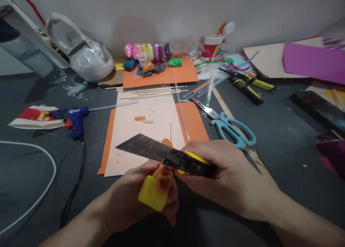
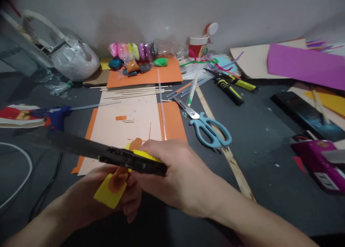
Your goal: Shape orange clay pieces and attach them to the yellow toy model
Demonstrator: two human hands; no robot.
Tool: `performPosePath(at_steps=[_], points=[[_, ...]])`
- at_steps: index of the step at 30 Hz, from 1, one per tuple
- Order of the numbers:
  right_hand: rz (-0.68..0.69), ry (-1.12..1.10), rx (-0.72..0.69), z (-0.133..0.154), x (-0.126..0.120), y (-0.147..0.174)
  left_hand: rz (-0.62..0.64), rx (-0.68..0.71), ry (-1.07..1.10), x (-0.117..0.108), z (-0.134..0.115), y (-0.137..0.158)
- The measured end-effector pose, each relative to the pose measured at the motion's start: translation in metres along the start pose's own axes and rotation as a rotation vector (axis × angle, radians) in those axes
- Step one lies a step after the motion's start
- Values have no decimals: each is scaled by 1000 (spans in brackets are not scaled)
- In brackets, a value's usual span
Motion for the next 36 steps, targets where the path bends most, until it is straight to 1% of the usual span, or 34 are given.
performPosePath(at_steps=[3,8,10,12,13,14,15,16,17,18,19,20,21,22,23,24,25,26,28,31,33,35,36], points=[[40,-43,73,1,1,0,-32,28,-59,1,0,0],[151,-206,238,4,2,-1,-96,41,-158,3,-2,0],[150,-279,280,4,3,-1,-74,22,-200,2,-3,2],[113,-358,311,2,3,-1,-47,-13,-281,2,-6,5],[84,-395,334,0,3,-1,-54,-20,-335,2,-8,6],[51,-426,370,-2,2,-1,-87,2,-396,2,-9,9],[20,-451,413,-4,0,-1,-148,61,-465,2,-11,11],[-12,-475,449,-6,-1,-1,-231,160,-536,3,-13,13],[-38,-499,474,-8,-3,-1,-332,300,-603,3,-15,16],[-54,-526,484,-9,-5,-2,-436,475,-664,4,-16,18],[-63,-556,480,-9,-6,-2,-515,670,-727,5,-17,21],[-71,-589,469,-9,-7,-2,-556,860,-805,6,-17,23],[-76,-623,460,-8,-7,-2,-553,1026,-908,7,-15,24],[-76,-662,455,-7,-7,-2,-514,1151,-1036,7,-14,25],[-71,-703,459,-6,-6,-1,-455,1223,-1181,7,-11,25],[-65,-744,467,-4,-4,-1,-397,1243,-1315,6,-9,25],[-56,-783,481,-2,-1,-1,-364,1235,-1415,5,-7,24],[-42,-815,498,-1,2,0,-361,1215,-1471,3,-6,24],[6,-855,528,1,7,0,-382,1180,-1463,2,-5,25],[78,-851,529,0,12,1,-411,1145,-1300,5,-5,28],[121,-799,516,-1,10,1,-432,1091,-1147,9,-8,29],[106,-665,484,-1,3,2,-478,951,-941,12,-12,28],[55,-557,450,-1,-2,2,-487,850,-828,13,-15,27]])
Point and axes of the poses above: each hand's wrist, its own y-axis away from the middle knuckle, its own x-axis out of the palm, z = x × y, the point moved 1 cm from there along -y, towards the middle knuckle, and after that the axes turned 4 degrees about y, right-handed, at the moved point
